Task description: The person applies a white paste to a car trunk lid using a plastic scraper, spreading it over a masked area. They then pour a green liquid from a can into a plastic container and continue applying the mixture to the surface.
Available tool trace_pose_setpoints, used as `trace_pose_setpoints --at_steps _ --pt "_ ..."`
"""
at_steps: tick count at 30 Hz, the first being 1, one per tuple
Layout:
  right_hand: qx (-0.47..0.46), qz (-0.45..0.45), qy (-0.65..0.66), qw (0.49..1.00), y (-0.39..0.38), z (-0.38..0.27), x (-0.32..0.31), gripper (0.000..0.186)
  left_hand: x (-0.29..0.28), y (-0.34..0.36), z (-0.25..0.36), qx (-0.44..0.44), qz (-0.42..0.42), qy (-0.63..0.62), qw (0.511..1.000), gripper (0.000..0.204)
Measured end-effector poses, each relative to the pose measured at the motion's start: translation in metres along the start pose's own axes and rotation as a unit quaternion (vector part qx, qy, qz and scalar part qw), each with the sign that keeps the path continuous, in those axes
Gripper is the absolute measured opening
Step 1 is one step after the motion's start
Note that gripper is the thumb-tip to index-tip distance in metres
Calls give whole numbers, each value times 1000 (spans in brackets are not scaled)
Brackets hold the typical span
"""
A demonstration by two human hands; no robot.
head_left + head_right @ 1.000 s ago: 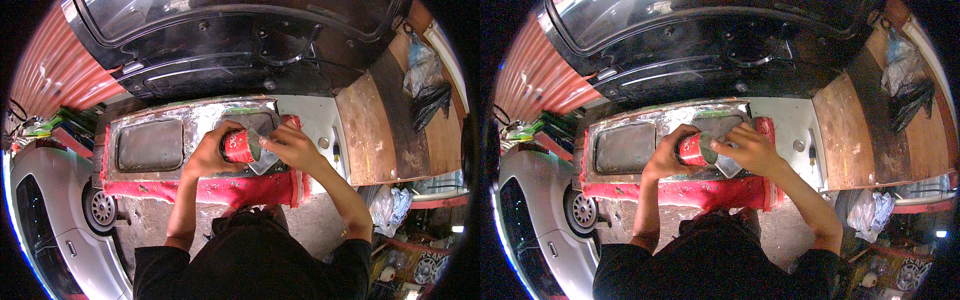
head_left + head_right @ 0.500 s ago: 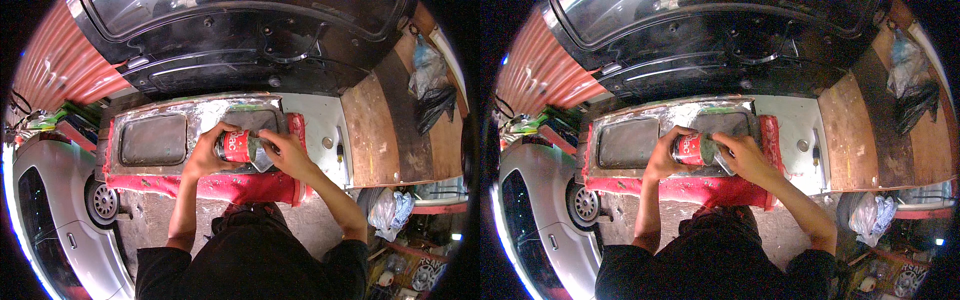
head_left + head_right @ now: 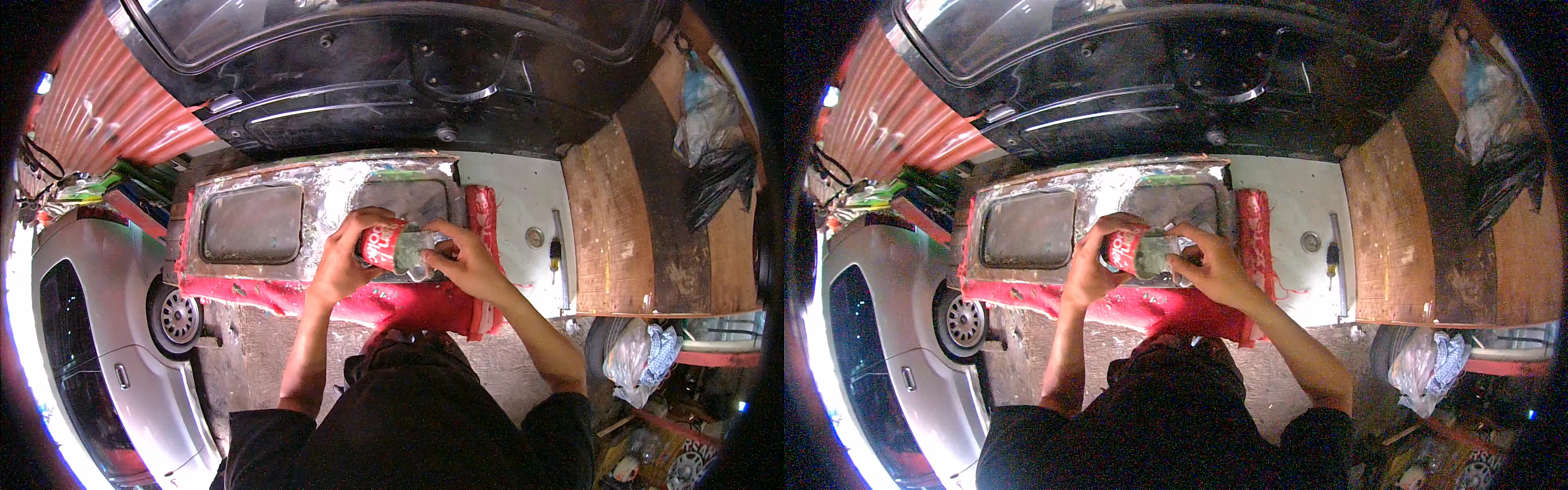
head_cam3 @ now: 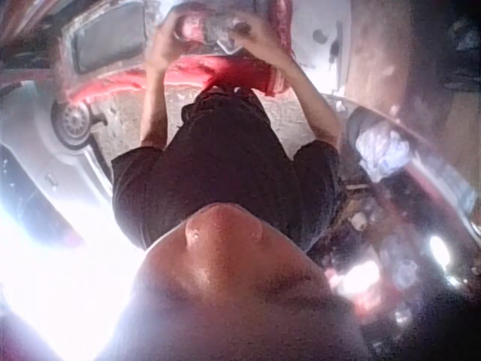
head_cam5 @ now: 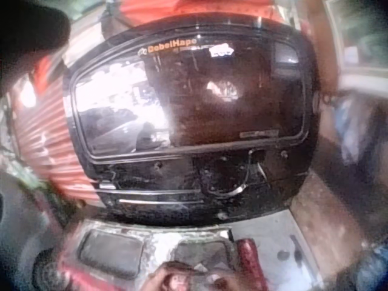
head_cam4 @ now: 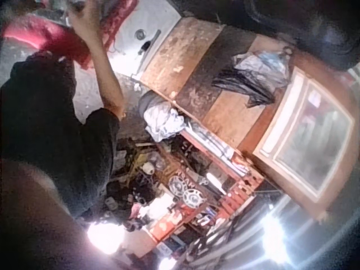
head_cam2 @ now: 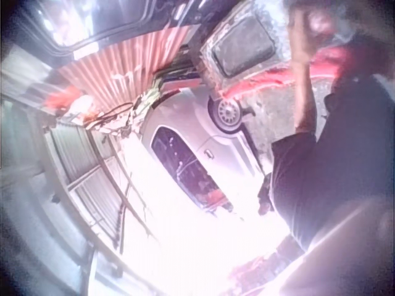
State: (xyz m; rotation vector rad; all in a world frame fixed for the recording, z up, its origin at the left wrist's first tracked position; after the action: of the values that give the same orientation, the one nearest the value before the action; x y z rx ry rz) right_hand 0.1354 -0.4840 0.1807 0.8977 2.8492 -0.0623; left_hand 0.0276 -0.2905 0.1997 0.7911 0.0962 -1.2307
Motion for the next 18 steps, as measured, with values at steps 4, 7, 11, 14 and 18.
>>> trace_pose_setpoints --at_steps 4,7,11,14,18 --pt "-61 58 -72 994 -15 -22 -17 28 11 -12 -6 -93 59 -50 993 89" --pt "-50 84 -46 994 -23 -30 -24 30 19 -16 -9 -100 54 -131 985 90" --pt "-56 126 41 990 -25 -27 -30 30 24 -15 -12 -98 33 -245 964 90" --pt "-69 142 60 986 -25 -30 -31 31 23 -16 -24 -110 8 -314 943 87" --pt "-22 105 -1 994 -24 -42 -29 29 27 -23 -25 -185 4 -445 876 78"
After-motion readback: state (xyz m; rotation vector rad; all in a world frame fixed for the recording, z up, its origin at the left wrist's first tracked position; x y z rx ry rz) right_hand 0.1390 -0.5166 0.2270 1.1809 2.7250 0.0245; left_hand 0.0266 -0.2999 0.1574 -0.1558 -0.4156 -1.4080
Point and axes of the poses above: each hand's wrist, its own y-axis towards the middle knuckle, its own x-axis out of the palm, z = x × y, the point moved 3 cm from there along y, towards the middle knuckle, and after that the axes turned 1 degree about -x, right-handed, at the moved point
